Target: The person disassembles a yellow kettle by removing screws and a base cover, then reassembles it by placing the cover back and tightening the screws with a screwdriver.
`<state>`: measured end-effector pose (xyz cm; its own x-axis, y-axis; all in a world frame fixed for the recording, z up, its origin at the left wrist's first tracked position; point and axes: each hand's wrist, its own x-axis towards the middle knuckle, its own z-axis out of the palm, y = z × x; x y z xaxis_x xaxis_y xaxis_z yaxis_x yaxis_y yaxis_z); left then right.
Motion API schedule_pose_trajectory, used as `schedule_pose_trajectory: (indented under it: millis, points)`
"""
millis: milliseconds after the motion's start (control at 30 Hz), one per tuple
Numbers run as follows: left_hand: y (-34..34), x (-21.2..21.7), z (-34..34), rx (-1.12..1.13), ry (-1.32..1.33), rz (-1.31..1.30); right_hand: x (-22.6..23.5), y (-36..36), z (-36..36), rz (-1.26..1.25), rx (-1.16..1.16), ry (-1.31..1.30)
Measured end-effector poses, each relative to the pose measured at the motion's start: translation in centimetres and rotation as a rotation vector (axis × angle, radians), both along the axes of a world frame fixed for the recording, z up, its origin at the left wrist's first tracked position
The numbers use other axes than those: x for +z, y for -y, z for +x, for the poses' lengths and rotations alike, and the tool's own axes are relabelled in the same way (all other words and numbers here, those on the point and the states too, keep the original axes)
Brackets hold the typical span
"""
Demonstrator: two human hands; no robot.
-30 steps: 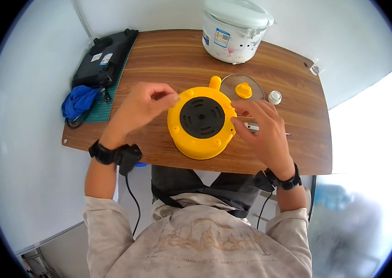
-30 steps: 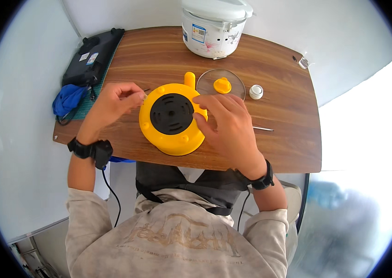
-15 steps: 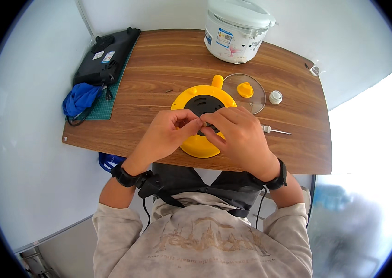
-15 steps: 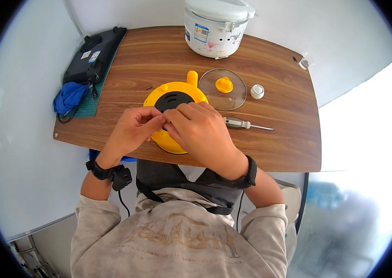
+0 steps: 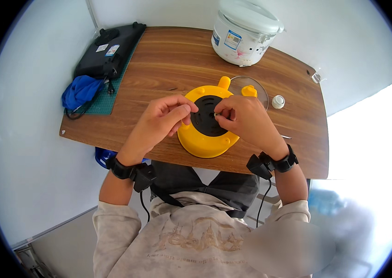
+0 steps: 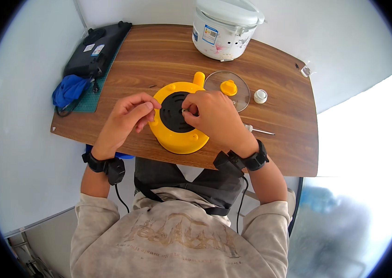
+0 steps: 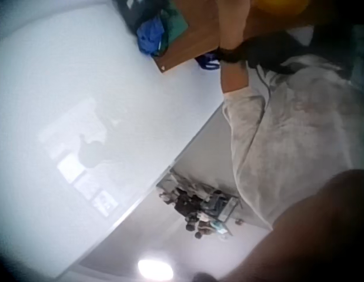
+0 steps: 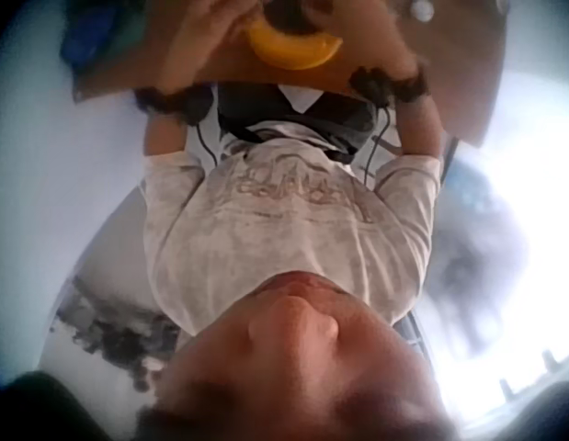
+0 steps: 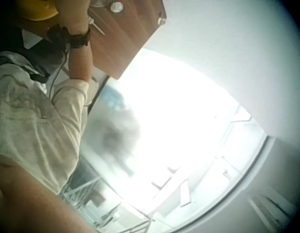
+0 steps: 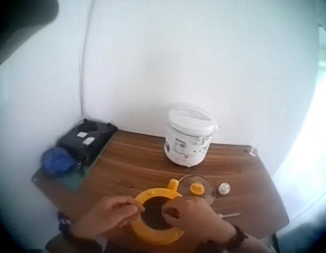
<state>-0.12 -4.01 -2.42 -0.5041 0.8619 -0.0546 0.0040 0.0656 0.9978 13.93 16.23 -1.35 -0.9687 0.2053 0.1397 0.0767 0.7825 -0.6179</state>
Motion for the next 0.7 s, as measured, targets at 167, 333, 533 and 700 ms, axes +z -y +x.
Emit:
schedule_pose_trajectory:
  millis: [167, 333, 533, 700]
  points:
    - [0.6, -0.5, -0.3, -0.014, -0.01, -0.027, -0.3, 0.1, -0.6, 0.049, 0.013, 0.051]
    - [0.9, -0.7, -0.5, -0.026, 0.029, -0.036, -0.4, 0.1, -1.1, 0.107, 0.006, 0.071]
    - [1.1, -0.9, -0.5, -0.025, 0.014, -0.039, -0.5, 0.2, -1.0, 0.147, 0.012, 0.05]
    - [1.2, -0.8, -0.5, -0.028, 0.021, -0.044, -0.7, 0.1, -1.0, 0.142, 0.0, 0.024]
